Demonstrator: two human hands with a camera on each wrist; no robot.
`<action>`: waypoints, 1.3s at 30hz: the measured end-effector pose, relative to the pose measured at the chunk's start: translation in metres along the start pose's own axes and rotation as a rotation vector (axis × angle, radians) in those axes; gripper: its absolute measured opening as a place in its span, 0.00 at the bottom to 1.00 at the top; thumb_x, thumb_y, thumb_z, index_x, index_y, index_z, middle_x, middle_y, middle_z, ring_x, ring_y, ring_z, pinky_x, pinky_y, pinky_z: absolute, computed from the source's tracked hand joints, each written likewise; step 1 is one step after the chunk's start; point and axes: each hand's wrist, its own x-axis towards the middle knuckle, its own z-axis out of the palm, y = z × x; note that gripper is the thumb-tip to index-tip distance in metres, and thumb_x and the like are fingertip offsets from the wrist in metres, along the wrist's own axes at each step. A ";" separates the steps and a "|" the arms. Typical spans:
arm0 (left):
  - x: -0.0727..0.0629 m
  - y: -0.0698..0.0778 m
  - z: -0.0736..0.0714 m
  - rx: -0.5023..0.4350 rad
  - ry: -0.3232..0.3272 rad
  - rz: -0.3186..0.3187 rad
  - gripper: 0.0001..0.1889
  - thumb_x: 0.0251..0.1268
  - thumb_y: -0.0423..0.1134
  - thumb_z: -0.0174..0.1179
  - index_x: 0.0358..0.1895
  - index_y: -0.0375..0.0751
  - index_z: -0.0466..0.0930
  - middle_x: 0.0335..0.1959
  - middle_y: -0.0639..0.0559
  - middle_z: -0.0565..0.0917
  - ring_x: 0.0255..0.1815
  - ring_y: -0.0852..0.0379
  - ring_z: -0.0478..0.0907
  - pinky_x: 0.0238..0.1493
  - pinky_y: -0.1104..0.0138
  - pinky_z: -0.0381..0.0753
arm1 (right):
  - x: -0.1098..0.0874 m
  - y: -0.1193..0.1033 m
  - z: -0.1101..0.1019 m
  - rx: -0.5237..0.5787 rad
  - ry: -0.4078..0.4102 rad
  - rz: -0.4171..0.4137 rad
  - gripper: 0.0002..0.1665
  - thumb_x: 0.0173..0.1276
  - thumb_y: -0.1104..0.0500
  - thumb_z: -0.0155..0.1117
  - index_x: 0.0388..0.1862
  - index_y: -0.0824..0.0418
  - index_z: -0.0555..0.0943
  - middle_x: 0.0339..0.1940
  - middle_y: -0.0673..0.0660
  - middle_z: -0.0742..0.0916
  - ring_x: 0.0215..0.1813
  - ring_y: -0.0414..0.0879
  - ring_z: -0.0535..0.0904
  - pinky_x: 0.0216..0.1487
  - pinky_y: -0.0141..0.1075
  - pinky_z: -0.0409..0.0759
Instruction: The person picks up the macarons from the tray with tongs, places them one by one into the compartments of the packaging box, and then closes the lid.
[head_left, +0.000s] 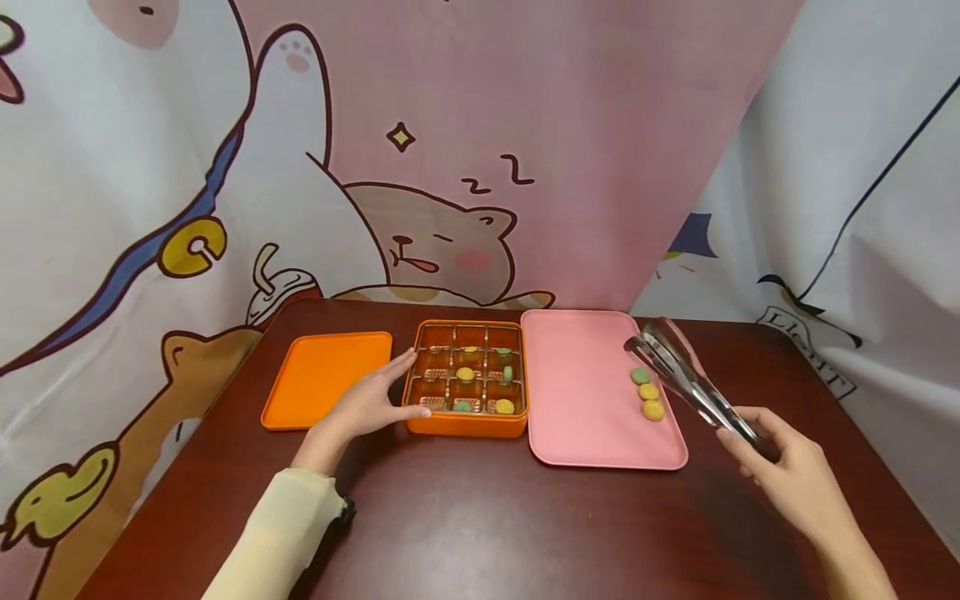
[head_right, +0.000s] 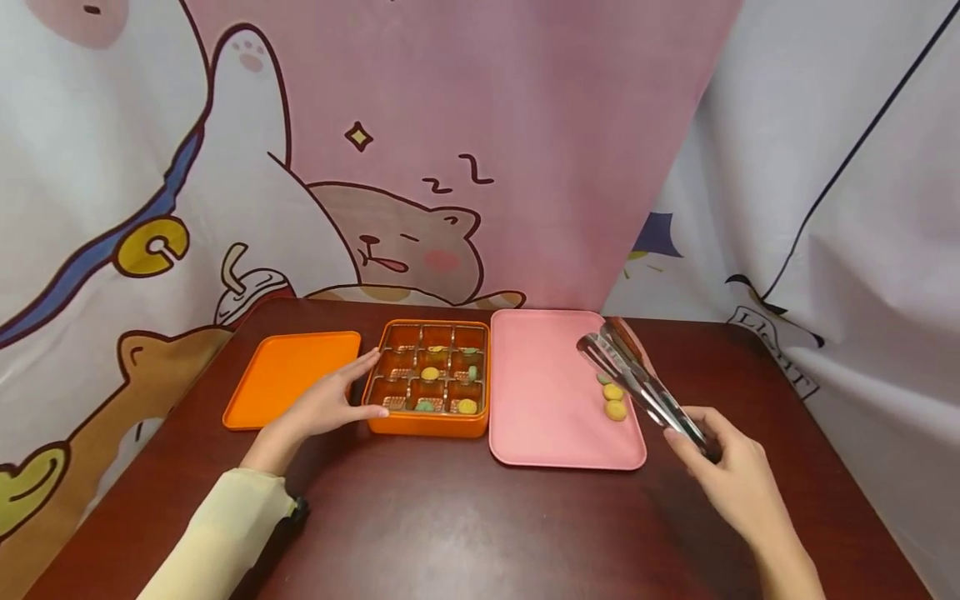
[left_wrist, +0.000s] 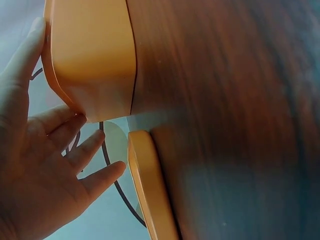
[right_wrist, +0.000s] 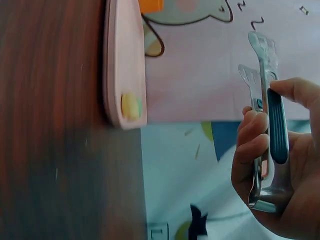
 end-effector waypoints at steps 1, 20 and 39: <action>-0.001 0.000 0.000 0.000 0.003 0.002 0.55 0.54 0.68 0.67 0.81 0.48 0.51 0.82 0.49 0.53 0.78 0.37 0.59 0.71 0.38 0.64 | -0.002 0.004 -0.002 -0.011 0.002 0.002 0.16 0.69 0.54 0.67 0.53 0.56 0.79 0.20 0.44 0.80 0.21 0.37 0.75 0.21 0.28 0.72; -0.001 0.001 0.002 -0.009 -0.005 -0.003 0.54 0.55 0.65 0.68 0.81 0.48 0.52 0.83 0.51 0.52 0.78 0.37 0.59 0.71 0.38 0.63 | -0.022 0.050 -0.018 -0.326 -0.101 0.150 0.25 0.68 0.43 0.66 0.52 0.60 0.82 0.18 0.47 0.81 0.21 0.31 0.67 0.26 0.29 0.59; 0.000 0.002 0.001 -0.025 -0.006 -0.013 0.54 0.55 0.65 0.68 0.81 0.48 0.51 0.83 0.50 0.51 0.79 0.38 0.58 0.72 0.38 0.63 | -0.006 0.057 -0.007 -0.455 -0.263 0.119 0.36 0.69 0.39 0.64 0.58 0.68 0.81 0.26 0.61 0.87 0.31 0.54 0.81 0.30 0.52 0.76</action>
